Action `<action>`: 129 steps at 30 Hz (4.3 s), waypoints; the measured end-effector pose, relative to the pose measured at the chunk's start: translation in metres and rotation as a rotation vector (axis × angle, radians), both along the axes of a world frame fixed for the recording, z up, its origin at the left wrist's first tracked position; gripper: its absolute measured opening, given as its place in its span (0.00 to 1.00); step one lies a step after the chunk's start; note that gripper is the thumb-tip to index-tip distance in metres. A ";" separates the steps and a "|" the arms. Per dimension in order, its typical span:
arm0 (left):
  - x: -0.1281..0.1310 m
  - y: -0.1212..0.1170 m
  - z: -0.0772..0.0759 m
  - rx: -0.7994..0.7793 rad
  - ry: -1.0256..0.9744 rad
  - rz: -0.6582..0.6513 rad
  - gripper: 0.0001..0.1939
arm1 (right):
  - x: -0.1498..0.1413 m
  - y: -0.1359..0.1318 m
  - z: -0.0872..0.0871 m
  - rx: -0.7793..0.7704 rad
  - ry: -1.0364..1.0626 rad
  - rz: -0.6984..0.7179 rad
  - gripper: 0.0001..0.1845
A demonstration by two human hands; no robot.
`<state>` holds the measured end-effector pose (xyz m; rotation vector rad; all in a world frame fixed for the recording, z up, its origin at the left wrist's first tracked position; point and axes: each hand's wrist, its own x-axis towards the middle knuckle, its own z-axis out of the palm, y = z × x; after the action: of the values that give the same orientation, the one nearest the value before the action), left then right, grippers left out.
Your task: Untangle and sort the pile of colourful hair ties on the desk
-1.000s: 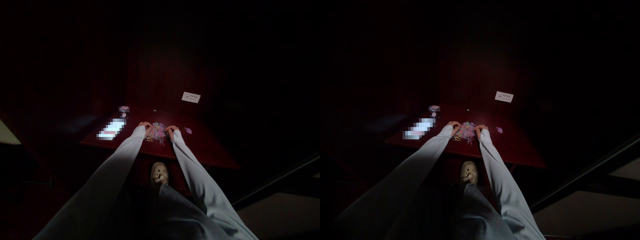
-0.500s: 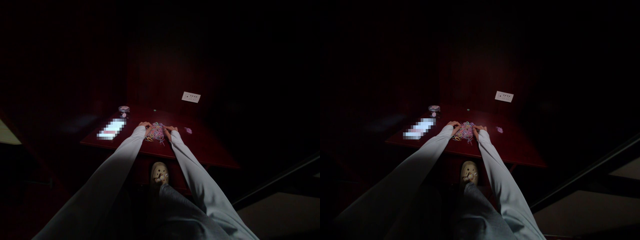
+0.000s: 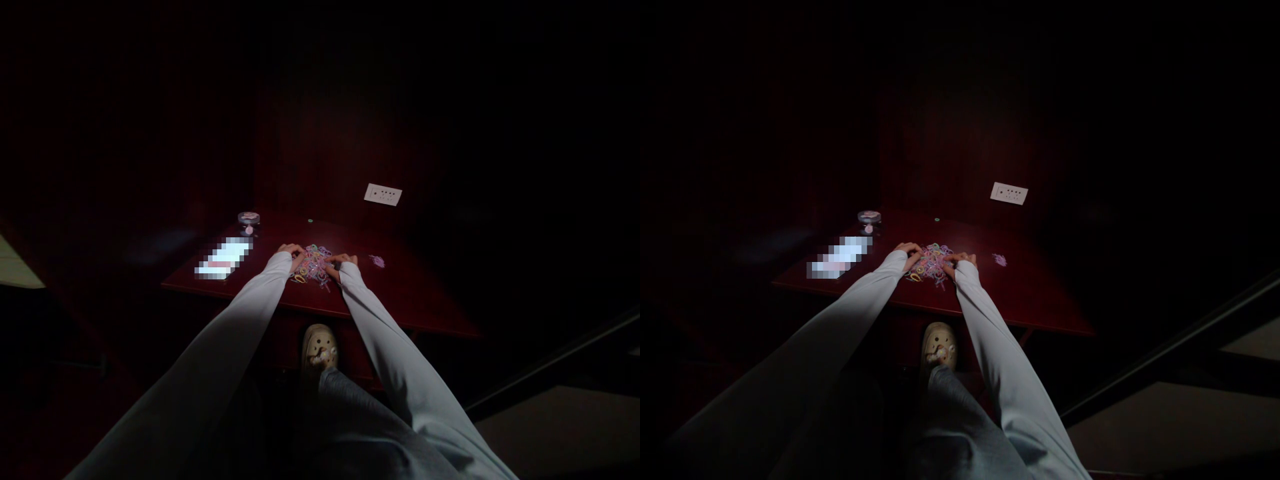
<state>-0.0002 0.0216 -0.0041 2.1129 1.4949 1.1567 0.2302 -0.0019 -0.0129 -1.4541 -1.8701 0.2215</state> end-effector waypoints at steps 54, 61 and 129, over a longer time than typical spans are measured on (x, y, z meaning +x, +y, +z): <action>-0.001 0.001 -0.009 0.135 0.134 -0.252 0.06 | -0.013 -0.009 0.015 0.027 0.030 0.156 0.05; 0.005 0.006 -0.019 0.197 0.104 -0.186 0.06 | -0.011 -0.006 0.013 0.024 0.014 0.162 0.05; 0.008 0.002 -0.011 0.150 0.097 -0.166 0.04 | -0.014 -0.016 0.023 0.083 0.048 0.152 0.07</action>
<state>0.0075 0.0239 -0.0152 2.3734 1.2774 1.1525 0.2165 -0.0182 0.0101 -1.2421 -1.9297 0.2468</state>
